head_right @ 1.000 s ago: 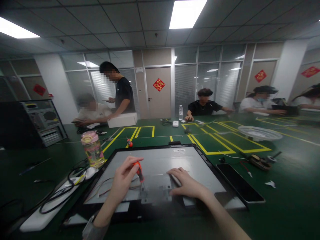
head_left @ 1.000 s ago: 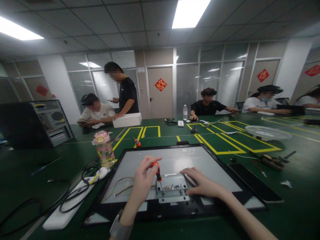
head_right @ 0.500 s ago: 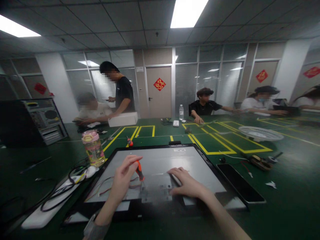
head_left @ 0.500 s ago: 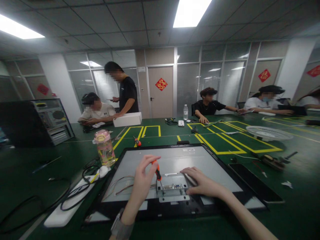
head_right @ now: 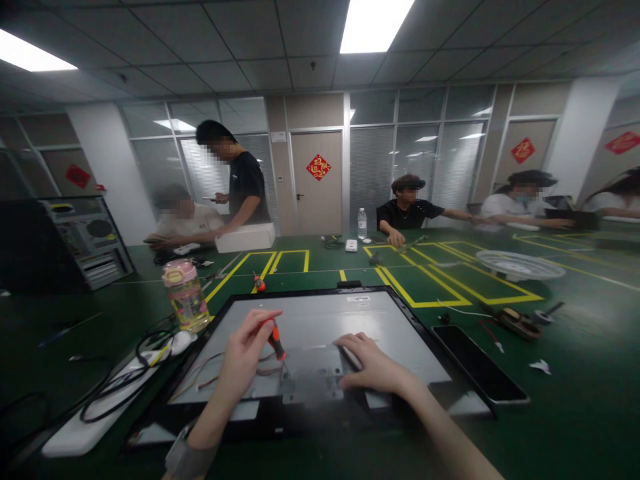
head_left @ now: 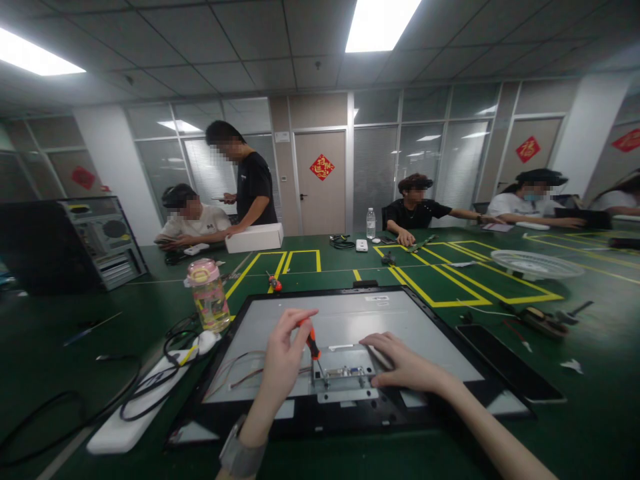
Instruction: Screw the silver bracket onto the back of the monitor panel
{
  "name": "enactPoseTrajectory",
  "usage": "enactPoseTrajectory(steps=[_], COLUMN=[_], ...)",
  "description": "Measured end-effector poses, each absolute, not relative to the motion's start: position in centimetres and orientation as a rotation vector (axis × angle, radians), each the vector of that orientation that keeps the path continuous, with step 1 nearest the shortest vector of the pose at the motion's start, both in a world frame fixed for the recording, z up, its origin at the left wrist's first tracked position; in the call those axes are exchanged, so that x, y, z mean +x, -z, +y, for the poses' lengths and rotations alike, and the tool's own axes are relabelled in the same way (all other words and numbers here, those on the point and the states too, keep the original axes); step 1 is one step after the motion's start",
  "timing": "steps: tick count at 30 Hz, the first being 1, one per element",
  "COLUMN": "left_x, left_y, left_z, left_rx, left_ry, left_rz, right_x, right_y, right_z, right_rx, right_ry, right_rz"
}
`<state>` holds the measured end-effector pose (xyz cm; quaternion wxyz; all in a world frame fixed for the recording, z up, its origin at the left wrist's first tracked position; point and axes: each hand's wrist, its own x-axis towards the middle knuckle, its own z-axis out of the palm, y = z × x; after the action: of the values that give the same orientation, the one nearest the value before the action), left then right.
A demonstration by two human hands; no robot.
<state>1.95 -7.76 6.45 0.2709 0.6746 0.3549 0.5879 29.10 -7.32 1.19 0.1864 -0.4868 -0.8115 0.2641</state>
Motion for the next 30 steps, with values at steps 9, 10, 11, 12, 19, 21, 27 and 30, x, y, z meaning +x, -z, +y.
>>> enactPoseTrajectory(steps=[9, 10, 11, 12, 19, 21, 27, 30], left_x=[2.1, 2.11, 2.11, 2.11, 2.16, 2.19, 2.22, 2.3], left_y=[-6.3, -6.33, -6.4, -6.49, -6.55, -6.33, -6.36, -6.5], left_z=[-7.71, -7.75, -7.81, -7.89, -7.98, -7.82, -7.86, -8.02], left_rx=[1.806, 1.799, 1.781, 1.759, 1.731, 1.75, 1.747, 1.721], left_ry=[-1.612, -1.594, -1.578, -1.565, -1.545, -1.555, -1.596, -1.553], left_rz=[0.947, 0.933, 0.92, 0.911, 0.859, 0.885, 0.919, 0.89], right_x=[29.16, 29.14, 29.13, 29.13, 29.32, 29.32, 29.17, 29.21], right_y=[-1.07, -1.08, -1.09, -1.09, -0.8, -0.85, -1.2, -1.12], right_z=[-7.27, -7.3, -7.31, -7.31, -7.16, -7.18, -7.35, -7.33], right_rx=[-1.374, -1.375, -1.372, -1.366, -1.331, -1.329, -1.353, -1.356], right_ry=[-0.754, -0.752, -0.748, -0.745, -0.729, -0.732, -0.722, -0.719], right_rz=[-2.276, -2.273, -2.274, -2.277, -2.291, -2.292, -2.307, -2.304])
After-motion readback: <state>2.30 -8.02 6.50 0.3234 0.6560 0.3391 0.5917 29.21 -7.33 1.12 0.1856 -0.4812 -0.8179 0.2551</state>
